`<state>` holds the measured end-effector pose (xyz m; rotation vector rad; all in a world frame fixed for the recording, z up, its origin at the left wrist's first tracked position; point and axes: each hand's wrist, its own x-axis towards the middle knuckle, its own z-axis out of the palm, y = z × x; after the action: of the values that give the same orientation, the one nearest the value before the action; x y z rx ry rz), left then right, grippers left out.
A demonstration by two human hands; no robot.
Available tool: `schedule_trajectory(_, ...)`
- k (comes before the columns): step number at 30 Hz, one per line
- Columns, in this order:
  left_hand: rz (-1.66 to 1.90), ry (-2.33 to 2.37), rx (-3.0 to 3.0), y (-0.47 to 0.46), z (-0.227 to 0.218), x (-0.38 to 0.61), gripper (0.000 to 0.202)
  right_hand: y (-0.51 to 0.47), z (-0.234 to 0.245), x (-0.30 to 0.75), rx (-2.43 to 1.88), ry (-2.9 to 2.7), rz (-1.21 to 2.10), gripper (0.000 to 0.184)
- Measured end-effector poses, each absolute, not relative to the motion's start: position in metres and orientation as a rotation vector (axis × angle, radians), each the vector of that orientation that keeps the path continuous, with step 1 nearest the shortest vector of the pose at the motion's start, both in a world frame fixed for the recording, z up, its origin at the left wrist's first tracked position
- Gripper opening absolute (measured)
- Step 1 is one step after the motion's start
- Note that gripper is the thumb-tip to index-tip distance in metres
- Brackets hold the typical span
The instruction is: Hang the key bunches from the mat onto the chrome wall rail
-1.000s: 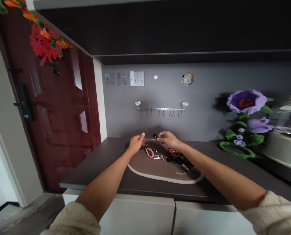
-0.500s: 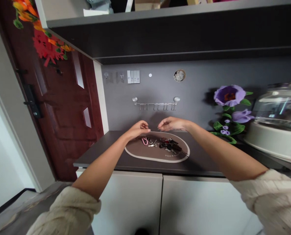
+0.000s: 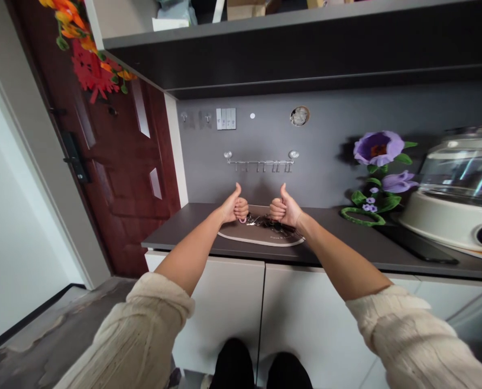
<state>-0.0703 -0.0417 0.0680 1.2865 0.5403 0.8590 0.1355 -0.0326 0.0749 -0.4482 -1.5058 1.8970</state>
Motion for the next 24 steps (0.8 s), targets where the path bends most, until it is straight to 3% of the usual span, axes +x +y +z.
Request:
schedule_trajectory(7, 0.866, 0.592, 1.184, -0.043, 0.032, -0.08, 0.064, -0.033, 0.045, 0.144, -0.496, -1.41, 1.934, 0.064)
schedule_trajectory(17, 0.998, 0.689, 1.27, -0.035, 0.05, -0.091, 0.064, -0.026, 0.061, 0.13, -0.528, -1.439, 1.848, 0.063)
schedule_trajectory(24, 1.393, 1.043, 1.553, -0.014, 0.052, -0.091, 0.048, -0.017, 0.066, 0.108, -0.55, -1.475, 1.623, 0.052)
